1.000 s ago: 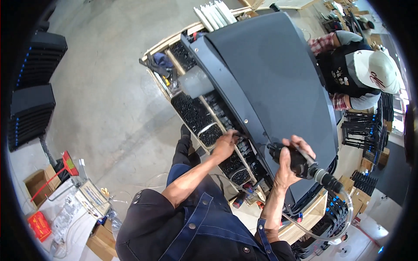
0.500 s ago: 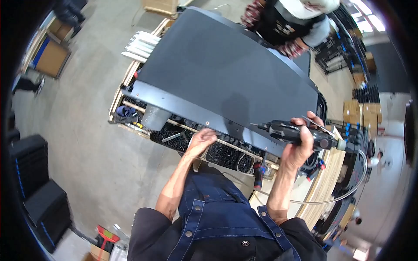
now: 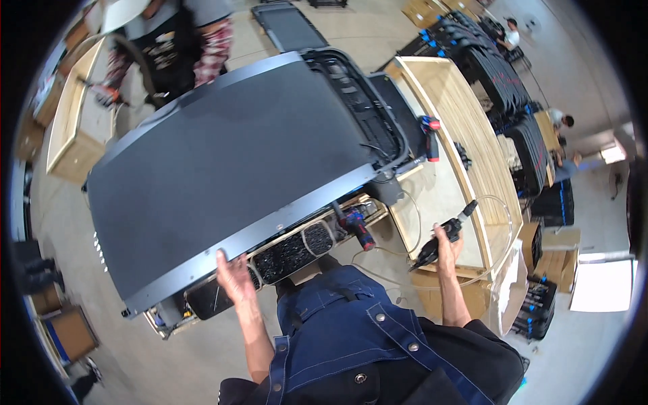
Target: Assembling components of a treadmill machine, including installing panels and securing screws using power tools.
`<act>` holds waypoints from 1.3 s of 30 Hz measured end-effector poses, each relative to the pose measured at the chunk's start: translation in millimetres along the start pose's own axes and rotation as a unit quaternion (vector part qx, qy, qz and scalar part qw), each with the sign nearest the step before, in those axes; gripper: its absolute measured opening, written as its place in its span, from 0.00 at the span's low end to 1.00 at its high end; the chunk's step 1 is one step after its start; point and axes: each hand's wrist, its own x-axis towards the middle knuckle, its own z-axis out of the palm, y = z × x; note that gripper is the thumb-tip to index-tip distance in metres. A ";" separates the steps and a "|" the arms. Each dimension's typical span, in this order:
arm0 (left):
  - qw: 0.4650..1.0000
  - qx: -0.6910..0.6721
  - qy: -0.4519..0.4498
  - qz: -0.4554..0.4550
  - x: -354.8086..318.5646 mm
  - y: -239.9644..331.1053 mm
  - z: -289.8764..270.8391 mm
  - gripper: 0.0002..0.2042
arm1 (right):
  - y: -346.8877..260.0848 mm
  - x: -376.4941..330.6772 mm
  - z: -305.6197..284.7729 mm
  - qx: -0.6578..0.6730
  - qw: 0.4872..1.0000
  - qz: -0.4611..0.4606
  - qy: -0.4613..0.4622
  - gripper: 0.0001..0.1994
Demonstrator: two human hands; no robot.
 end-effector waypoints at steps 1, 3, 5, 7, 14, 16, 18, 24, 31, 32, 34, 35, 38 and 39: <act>1.000 0.010 -0.004 0.014 -3.7 1.8 5.8 0.24 | 4.2 23.7 -15.5 -0.067 0.996 -0.021 0.048 0.14; 0.999 0.027 0.024 0.038 -2.9 1.5 9.0 0.23 | 22.6 76.2 -36.9 -0.099 0.989 -0.095 0.052 0.14; 0.995 0.036 0.072 0.053 -0.6 -0.5 13.0 0.24 | 28.9 130.1 -42.4 -0.141 0.984 -0.109 0.019 0.15; 0.991 0.045 0.106 0.071 7.6 -1.7 9.7 0.26 | 61.2 184.0 -27.3 -0.150 0.983 -0.093 -0.047 0.15; 0.987 0.028 0.143 0.069 10.0 7.2 11.9 0.23 | 209.4 300.2 56.9 -0.168 0.974 -0.063 -0.137 0.22; 0.986 0.013 0.151 0.066 4.9 12.4 10.9 0.21 | 222.1 318.2 83.4 -0.178 0.971 -0.040 -0.157 0.22; 0.993 -0.020 0.114 0.035 2.7 15.4 11.0 0.19 | 232.7 332.2 99.6 -0.179 0.971 0.020 -0.157 0.23; 0.993 0.018 0.103 0.058 14.6 9.0 18.0 0.19 | 251.6 339.3 75.2 -0.183 0.970 0.021 -0.162 0.21; 0.991 0.031 0.071 0.109 5.3 0.2 13.0 0.20 | 82.7 180.5 6.7 0.114 0.870 0.237 -0.417 0.14; 0.991 0.029 0.075 0.110 7.2 4.5 7.4 0.20 | 89.7 165.5 16.1 0.114 0.848 0.256 -0.450 0.15; 0.992 0.051 0.071 0.090 11.7 6.7 3.4 0.20 | 181.7 158.1 49.5 0.016 0.892 0.193 -0.408 0.17; 0.991 0.069 0.090 0.073 10.5 8.9 2.0 0.21 | 222.4 154.6 67.0 -0.077 0.921 0.127 -0.360 0.20; 0.979 0.097 0.163 0.069 -12.9 9.4 8.6 0.25 | 313.3 177.9 120.5 -0.004 0.966 0.098 -0.240 0.38; 0.977 0.153 0.134 0.064 -24.6 -0.8 18.9 0.25 | 347.7 193.3 129.2 -0.147 0.961 0.010 -0.234 0.38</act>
